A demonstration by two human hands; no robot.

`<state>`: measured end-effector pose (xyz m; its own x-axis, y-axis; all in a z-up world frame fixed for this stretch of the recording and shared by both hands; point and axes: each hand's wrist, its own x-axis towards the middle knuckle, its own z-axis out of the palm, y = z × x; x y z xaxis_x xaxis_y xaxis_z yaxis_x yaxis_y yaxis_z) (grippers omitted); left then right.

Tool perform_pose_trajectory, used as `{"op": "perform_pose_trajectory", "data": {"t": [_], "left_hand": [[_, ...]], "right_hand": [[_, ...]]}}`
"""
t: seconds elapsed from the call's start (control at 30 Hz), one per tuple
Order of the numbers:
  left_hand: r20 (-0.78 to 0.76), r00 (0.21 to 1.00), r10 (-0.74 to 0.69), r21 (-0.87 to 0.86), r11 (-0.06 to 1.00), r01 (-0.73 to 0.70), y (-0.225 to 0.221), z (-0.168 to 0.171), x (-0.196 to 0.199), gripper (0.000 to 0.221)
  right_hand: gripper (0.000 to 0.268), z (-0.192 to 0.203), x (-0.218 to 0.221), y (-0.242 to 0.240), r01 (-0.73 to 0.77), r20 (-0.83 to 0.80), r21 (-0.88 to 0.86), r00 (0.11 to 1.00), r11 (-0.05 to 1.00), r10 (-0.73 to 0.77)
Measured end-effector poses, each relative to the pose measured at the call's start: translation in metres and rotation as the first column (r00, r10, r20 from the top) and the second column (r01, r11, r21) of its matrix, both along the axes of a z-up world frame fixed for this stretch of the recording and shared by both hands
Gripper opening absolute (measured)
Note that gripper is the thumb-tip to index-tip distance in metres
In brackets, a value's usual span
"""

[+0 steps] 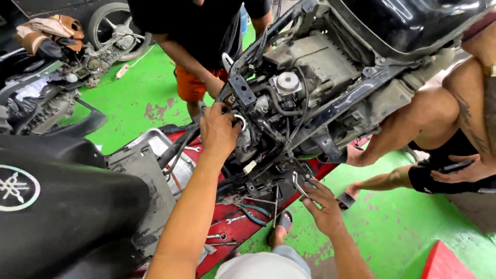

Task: The person is using a wrench to work on the engine components of a disassembled motorcycle, securing or loosening mechanical parts.

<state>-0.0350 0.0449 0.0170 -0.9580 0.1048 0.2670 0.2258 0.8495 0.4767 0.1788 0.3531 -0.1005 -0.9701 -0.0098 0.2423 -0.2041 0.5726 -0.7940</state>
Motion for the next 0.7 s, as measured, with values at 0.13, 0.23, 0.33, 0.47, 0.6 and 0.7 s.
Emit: {"op": "perform_pose_trajectory", "data": {"t": [0.13, 0.23, 0.33, 0.47, 0.6, 0.7], "left_hand": [[-0.012, 1.0, -0.017, -0.006, 1.0, 0.017, -0.002, -0.004, 0.0, 0.021], [-0.034, 0.999, -0.026, 0.006, 1.0, 0.026, -0.001, -0.01, -0.007, 0.022], [-0.085, 0.996, -0.02, -0.037, 0.999, 0.016, -0.002, -0.023, -0.003, 0.018], [-0.123, 0.992, 0.029, -0.078, 0.996, -0.039, -0.001, -0.029, -0.006, 0.011], [-0.159, 0.987, 0.036, -0.087, 0.995, -0.05, -0.004, -0.033, -0.005, 0.012], [-0.158, 0.987, 0.019, -0.008, 1.0, -0.021, -0.012, -0.031, 0.001, 0.015]], "right_hand": [[0.021, -0.008, 0.001, 0.002, -0.012, -0.069, 0.005, 0.998, 1.0, 0.012], [0.024, -0.009, -0.002, 0.003, 0.019, -0.015, -0.011, 1.0, 1.0, -0.019], [0.025, -0.016, 0.0, 0.003, -0.006, -0.056, -0.002, 0.998, 1.0, 0.006], [0.014, -0.026, -0.005, 0.003, 0.039, -0.177, 0.0, 0.983, 0.999, -0.038], [0.02, 0.006, 0.002, -0.021, 0.116, -0.325, 0.304, 0.946, 0.945, -0.011], [0.025, 0.047, 0.012, -0.068, -0.137, -0.073, 0.106, 0.987, 0.985, 0.145]]}}
